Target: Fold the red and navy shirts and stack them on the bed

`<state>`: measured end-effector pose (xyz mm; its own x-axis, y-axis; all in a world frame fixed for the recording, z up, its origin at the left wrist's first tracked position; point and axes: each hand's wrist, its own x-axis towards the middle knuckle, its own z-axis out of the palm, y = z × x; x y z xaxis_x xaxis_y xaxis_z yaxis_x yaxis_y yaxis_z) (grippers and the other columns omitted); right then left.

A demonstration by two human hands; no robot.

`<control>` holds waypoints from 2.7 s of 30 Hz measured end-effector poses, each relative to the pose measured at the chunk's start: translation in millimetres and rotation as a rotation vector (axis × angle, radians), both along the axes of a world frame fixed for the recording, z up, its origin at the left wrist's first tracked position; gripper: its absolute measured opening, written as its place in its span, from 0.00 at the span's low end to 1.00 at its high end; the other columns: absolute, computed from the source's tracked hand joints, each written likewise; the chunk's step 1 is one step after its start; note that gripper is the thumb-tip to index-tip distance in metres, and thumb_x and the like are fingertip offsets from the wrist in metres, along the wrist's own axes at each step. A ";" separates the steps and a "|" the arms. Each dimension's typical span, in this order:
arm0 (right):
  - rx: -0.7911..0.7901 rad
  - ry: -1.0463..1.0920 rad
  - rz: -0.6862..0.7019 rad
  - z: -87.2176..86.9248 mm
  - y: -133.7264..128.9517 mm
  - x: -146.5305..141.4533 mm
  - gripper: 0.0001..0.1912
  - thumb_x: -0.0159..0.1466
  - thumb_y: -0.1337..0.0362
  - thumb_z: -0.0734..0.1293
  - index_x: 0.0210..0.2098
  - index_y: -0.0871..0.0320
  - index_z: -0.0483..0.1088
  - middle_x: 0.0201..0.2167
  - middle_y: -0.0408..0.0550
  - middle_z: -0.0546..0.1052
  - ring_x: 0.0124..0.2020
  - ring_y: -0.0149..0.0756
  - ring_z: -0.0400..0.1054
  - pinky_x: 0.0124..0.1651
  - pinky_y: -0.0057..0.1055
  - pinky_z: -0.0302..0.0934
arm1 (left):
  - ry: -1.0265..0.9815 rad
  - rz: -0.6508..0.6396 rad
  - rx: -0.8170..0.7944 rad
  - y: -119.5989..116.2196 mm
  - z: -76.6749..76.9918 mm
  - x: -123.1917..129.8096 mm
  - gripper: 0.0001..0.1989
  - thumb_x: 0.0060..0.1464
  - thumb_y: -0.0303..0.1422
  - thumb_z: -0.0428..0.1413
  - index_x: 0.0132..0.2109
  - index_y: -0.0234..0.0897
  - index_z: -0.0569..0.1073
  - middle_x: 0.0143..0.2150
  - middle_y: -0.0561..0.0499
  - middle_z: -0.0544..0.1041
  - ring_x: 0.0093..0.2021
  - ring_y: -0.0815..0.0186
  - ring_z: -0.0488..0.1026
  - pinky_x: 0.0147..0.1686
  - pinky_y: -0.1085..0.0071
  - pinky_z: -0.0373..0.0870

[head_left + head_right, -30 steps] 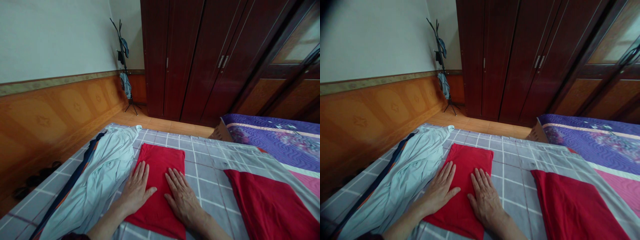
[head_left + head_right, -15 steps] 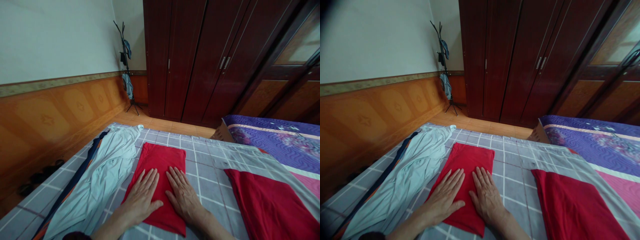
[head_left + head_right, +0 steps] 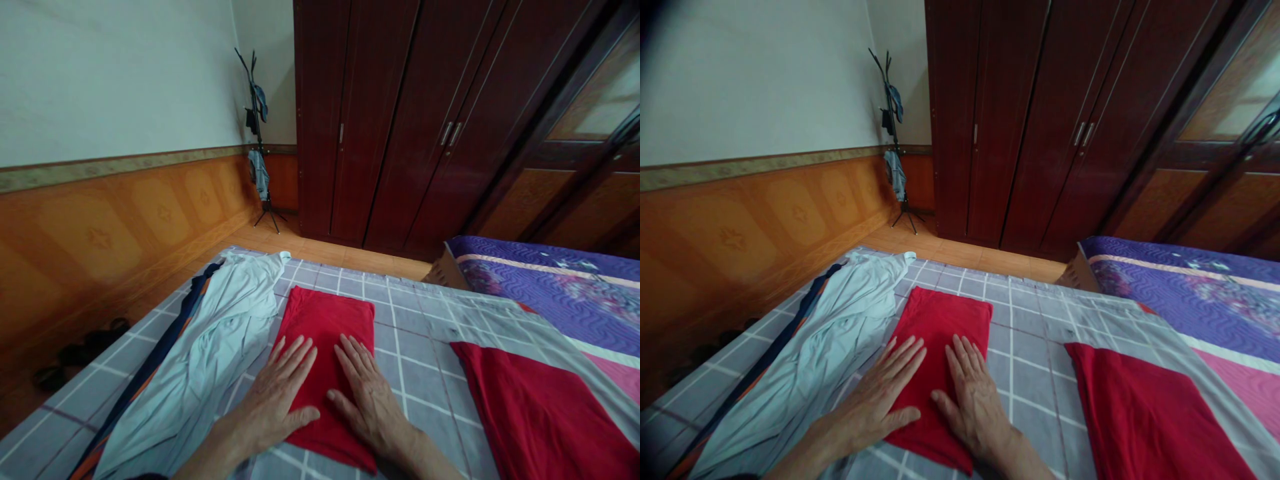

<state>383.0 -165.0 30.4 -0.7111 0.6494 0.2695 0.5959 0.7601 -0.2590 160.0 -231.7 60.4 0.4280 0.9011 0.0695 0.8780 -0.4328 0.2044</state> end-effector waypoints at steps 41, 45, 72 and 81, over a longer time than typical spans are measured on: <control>-0.210 0.046 0.210 26.3 -27.6 2.7 0.43 0.60 0.69 0.60 0.69 0.61 0.33 0.69 0.54 0.39 0.68 0.44 0.34 0.65 0.45 0.46 | -0.766 0.031 -0.233 -14.7 21.4 25.9 0.43 0.58 0.56 0.44 0.69 0.42 0.34 0.71 0.48 0.35 0.70 0.57 0.37 0.66 0.55 0.42; -0.177 0.176 0.261 15.3 -47.7 -11.4 0.49 0.60 0.70 0.60 0.66 0.57 0.18 0.69 0.53 0.34 0.68 0.43 0.36 0.64 0.44 0.51 | -0.838 0.010 -0.209 -19.8 14.7 36.0 0.40 0.60 0.55 0.39 0.69 0.40 0.32 0.71 0.48 0.34 0.69 0.57 0.35 0.66 0.55 0.39; 0.074 -0.112 -0.010 -21.0 -42.7 18.1 0.32 0.65 0.55 0.60 0.64 0.63 0.55 0.65 0.60 0.53 0.65 0.52 0.48 0.61 0.48 0.56 | -0.247 0.216 0.191 4.8 -23.9 27.4 0.29 0.65 0.35 0.42 0.69 0.38 0.42 0.69 0.43 0.52 0.68 0.59 0.48 0.63 0.55 0.55; 0.072 -0.071 -0.068 -10.8 -19.6 -61.5 0.30 0.64 0.66 0.58 0.65 0.67 0.53 0.66 0.59 0.52 0.67 0.49 0.42 0.66 0.46 0.48 | -0.039 0.215 0.130 32.8 -34.1 12.9 0.25 0.61 0.27 0.43 0.64 0.30 0.58 0.66 0.41 0.57 0.67 0.58 0.51 0.64 0.56 0.53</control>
